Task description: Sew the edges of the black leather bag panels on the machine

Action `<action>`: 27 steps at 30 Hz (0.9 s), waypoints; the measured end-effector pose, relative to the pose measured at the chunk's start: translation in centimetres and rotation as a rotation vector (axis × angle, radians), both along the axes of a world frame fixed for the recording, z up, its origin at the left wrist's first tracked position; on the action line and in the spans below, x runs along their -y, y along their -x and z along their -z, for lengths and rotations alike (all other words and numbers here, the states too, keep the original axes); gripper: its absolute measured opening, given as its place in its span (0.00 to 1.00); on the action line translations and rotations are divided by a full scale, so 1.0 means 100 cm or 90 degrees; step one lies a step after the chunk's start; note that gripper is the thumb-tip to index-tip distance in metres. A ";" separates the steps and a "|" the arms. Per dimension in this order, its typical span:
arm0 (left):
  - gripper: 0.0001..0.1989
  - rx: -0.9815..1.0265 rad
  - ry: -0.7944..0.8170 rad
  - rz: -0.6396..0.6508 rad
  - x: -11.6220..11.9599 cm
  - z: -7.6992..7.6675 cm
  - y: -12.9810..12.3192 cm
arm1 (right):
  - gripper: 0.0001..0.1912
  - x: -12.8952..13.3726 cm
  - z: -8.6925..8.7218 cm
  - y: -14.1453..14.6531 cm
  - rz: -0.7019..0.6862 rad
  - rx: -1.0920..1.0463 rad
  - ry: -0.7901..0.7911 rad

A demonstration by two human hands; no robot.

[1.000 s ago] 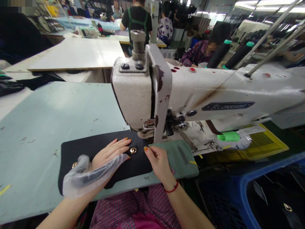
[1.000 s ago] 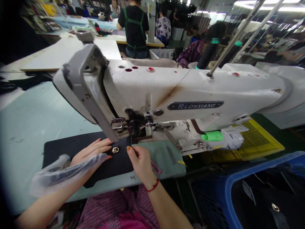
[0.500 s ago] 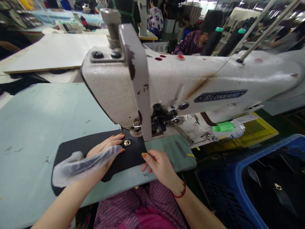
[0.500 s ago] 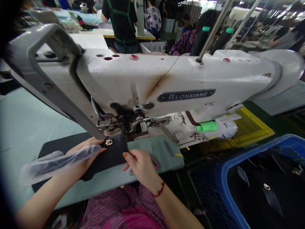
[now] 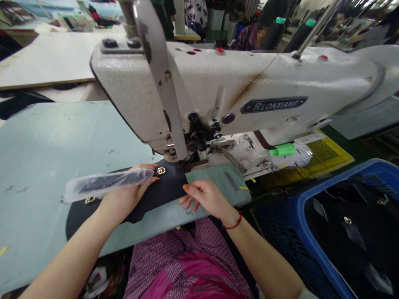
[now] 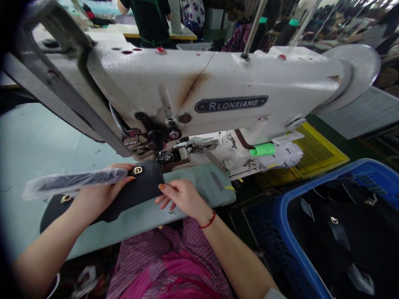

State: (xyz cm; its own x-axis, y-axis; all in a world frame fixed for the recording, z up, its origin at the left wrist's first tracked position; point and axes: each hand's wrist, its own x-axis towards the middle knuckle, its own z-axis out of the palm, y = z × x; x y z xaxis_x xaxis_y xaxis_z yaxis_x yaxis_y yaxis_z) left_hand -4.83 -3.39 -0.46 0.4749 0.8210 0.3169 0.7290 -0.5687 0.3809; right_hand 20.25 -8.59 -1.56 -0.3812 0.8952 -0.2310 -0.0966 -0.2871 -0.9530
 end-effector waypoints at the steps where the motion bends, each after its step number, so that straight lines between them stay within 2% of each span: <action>1: 0.14 -0.003 0.005 -0.004 0.000 -0.001 0.000 | 0.25 0.000 0.000 0.000 -0.003 -0.007 -0.002; 8: 0.16 -0.006 0.035 -0.021 -0.004 -0.004 0.002 | 0.26 0.001 0.000 0.003 -0.003 -0.033 -0.005; 20: 0.16 -0.013 0.028 -0.008 0.000 -0.007 -0.002 | 0.26 0.008 0.017 0.009 0.039 -0.020 -0.008; 27: 0.10 -0.029 -0.040 0.048 -0.003 0.010 0.007 | 0.28 0.010 0.039 0.014 0.095 0.057 -0.068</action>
